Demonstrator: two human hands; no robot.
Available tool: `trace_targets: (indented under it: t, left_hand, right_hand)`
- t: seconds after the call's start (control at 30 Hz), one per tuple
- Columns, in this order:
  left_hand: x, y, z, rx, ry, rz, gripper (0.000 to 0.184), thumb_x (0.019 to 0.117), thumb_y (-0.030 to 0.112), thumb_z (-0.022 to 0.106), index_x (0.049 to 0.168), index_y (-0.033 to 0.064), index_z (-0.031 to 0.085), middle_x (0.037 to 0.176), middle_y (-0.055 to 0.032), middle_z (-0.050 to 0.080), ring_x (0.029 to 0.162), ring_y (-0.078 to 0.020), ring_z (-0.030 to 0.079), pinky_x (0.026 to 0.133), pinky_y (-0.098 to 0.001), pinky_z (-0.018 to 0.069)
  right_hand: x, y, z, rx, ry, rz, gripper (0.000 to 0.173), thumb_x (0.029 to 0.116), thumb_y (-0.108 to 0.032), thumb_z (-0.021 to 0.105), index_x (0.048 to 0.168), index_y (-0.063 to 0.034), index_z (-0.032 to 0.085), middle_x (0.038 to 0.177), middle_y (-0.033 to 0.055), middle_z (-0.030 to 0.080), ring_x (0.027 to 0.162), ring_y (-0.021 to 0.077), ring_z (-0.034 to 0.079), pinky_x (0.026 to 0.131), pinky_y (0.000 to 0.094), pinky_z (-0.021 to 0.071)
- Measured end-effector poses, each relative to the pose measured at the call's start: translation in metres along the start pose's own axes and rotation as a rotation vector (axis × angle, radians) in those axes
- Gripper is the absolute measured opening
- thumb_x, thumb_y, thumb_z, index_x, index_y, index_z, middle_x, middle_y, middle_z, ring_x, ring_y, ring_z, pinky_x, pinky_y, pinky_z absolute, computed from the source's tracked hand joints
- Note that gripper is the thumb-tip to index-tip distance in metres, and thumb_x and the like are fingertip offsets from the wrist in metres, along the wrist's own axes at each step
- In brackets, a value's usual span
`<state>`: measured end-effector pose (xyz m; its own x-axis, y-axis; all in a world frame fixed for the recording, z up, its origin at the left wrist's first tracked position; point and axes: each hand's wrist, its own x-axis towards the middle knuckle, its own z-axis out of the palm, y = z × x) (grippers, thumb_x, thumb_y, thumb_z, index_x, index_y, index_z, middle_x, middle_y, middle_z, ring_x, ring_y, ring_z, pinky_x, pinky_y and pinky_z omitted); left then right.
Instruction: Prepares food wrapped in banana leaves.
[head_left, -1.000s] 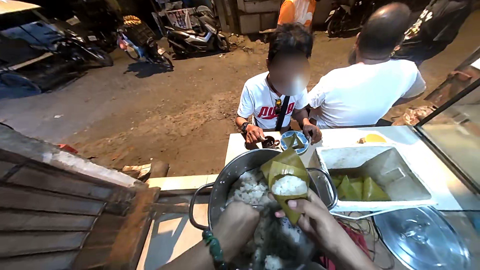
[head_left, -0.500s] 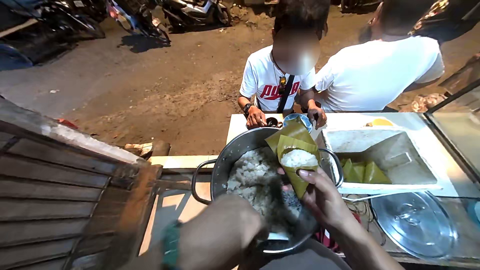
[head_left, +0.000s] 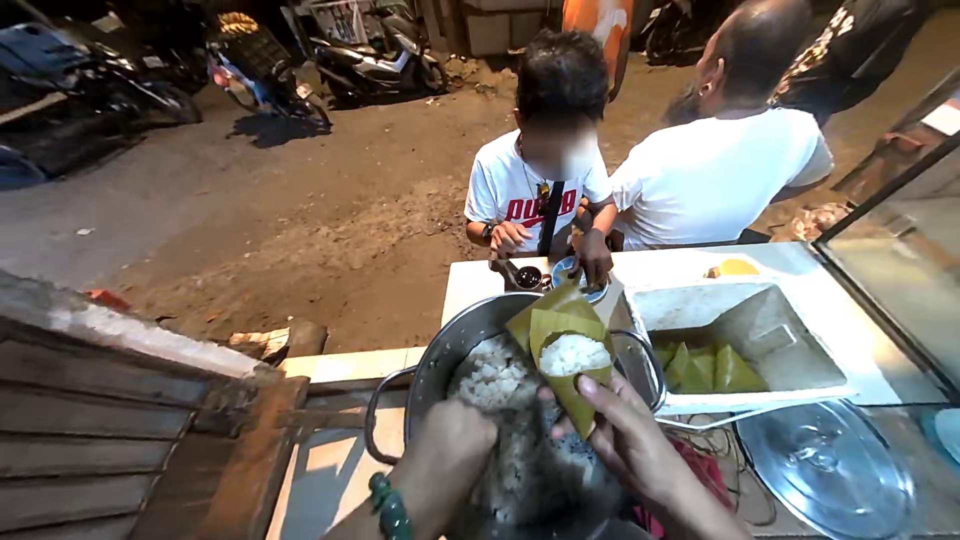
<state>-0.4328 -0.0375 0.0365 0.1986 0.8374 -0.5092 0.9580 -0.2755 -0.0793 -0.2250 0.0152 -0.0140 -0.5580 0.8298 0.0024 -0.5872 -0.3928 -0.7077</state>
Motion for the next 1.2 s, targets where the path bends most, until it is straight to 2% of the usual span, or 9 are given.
trace_targets:
  t: [0.13, 0.37, 0.53, 0.7, 0.83, 0.93, 1.03, 1.1, 1.2]
  left_hand:
    - [-0.006, -0.024, -0.009, -0.373, 0.104, 0.153, 0.083, 0.0913, 0.078, 0.048, 0.132, 0.0091, 0.068, 0.143, -0.0189, 0.06, 0.134, -0.0396, 0.053, 0.111, -0.0604, 0.0384]
    - [0.014, 0.022, -0.018, -2.113, 0.395, 0.008, 0.05, 0.1116, 0.034, 0.033, 0.139, -0.003, 0.052, 0.127, -0.0137, 0.068, 0.119, -0.0223, 0.066, 0.105, -0.0431, 0.0539]
    - [-0.017, 0.047, -0.026, -1.413, 0.659, 0.006, 0.041, 0.1111, 0.029, 0.041, 0.128, -0.0043, 0.06, 0.112, -0.0052, 0.071, 0.108, -0.0056, 0.067, 0.103, -0.0312, 0.0539]
    - [0.002, 0.04, -0.012, -0.596, 0.719, 0.154, 0.076, 0.1075, 0.059, 0.017, 0.157, 0.0057, 0.042, 0.162, -0.0116, 0.041, 0.154, -0.0349, 0.029, 0.117, -0.0771, 0.0086]
    - [0.003, 0.033, -0.008, -1.472, 0.585, 0.18, 0.057, 0.111, 0.041, 0.033, 0.141, -0.0033, 0.051, 0.138, -0.0028, 0.063, 0.131, -0.0065, 0.056, 0.118, -0.0338, 0.0392]
    - [-0.001, 0.031, -0.013, -2.18, 0.455, 0.307, 0.061, 0.106, 0.051, 0.044, 0.14, 0.0002, 0.048, 0.127, -0.0067, 0.069, 0.119, -0.0176, 0.066, 0.105, -0.0432, 0.0537]
    - [-0.015, 0.043, -0.014, -1.449, 0.611, 0.275, 0.063, 0.1075, 0.049, 0.042, 0.14, -0.0045, 0.049, 0.138, 0.0031, 0.063, 0.131, -0.0007, 0.054, 0.12, -0.0307, 0.0364]
    - [-0.001, 0.033, -0.012, -0.748, 0.662, 0.327, 0.081, 0.1051, 0.064, 0.027, 0.158, 0.0029, 0.038, 0.163, -0.0069, 0.039, 0.154, -0.0196, 0.03, 0.125, -0.0642, 0.0079]
    - [0.019, 0.023, -0.006, -0.822, 0.707, 0.365, 0.073, 0.1057, 0.061, 0.032, 0.156, 0.0103, 0.044, 0.16, -0.0018, 0.045, 0.151, -0.0158, 0.037, 0.126, -0.0604, 0.0146]
  right_hand:
    - [-0.003, 0.001, -0.007, 0.04, -0.133, -0.005, 0.055, 0.104, -0.04, 0.054, 0.143, -0.0059, 0.036, 0.119, 0.0131, 0.068, 0.101, 0.0253, 0.071, 0.077, 0.037, 0.062]
    - [-0.004, -0.001, 0.0, -0.234, -0.239, 0.037, 0.067, 0.1068, -0.051, 0.044, 0.155, -0.0116, 0.018, 0.111, 0.003, 0.068, 0.082, 0.0145, 0.07, 0.064, 0.0293, 0.0607]
    - [-0.002, 0.0, 0.005, -0.384, -0.278, 0.027, 0.08, 0.107, -0.049, 0.045, 0.159, -0.005, 0.002, 0.111, -0.0021, 0.065, 0.072, 0.0041, 0.064, 0.062, 0.0243, 0.0585]
    - [-0.01, -0.002, 0.01, -0.633, -0.226, 0.004, 0.07, 0.11, -0.034, 0.042, 0.153, 0.0126, 0.014, 0.123, 0.006, 0.06, 0.088, -0.0035, 0.063, 0.079, 0.021, 0.0571]
    - [-0.005, -0.002, 0.01, -0.514, -0.198, 0.063, 0.08, 0.1077, -0.047, 0.043, 0.158, 0.0017, 0.004, 0.107, 0.0, 0.063, 0.066, 0.003, 0.062, 0.058, 0.0241, 0.0581]
    - [-0.005, 0.0, 0.009, -0.305, -0.221, 0.001, 0.081, 0.1022, -0.057, 0.046, 0.16, -0.0138, 0.01, 0.111, -0.0054, 0.066, 0.062, 0.0016, 0.059, 0.051, 0.0205, 0.0545]
    - [-0.011, 0.002, 0.009, -0.388, -0.195, -0.025, 0.08, 0.1053, -0.053, 0.045, 0.158, -0.0038, 0.011, 0.106, -0.0058, 0.065, 0.063, -0.0022, 0.057, 0.054, 0.0187, 0.0537]
    - [-0.017, 0.002, 0.01, -0.595, -0.122, -0.092, 0.061, 0.1086, -0.037, 0.045, 0.145, 0.0106, 0.033, 0.115, -0.0025, 0.065, 0.089, -0.0075, 0.062, 0.079, 0.0173, 0.0549]
    - [-0.012, 0.001, 0.013, -0.623, -0.064, -0.025, 0.077, 0.109, -0.045, 0.038, 0.155, 0.0119, 0.015, 0.128, 0.0071, 0.06, 0.091, -0.0033, 0.062, 0.078, 0.0196, 0.0563]
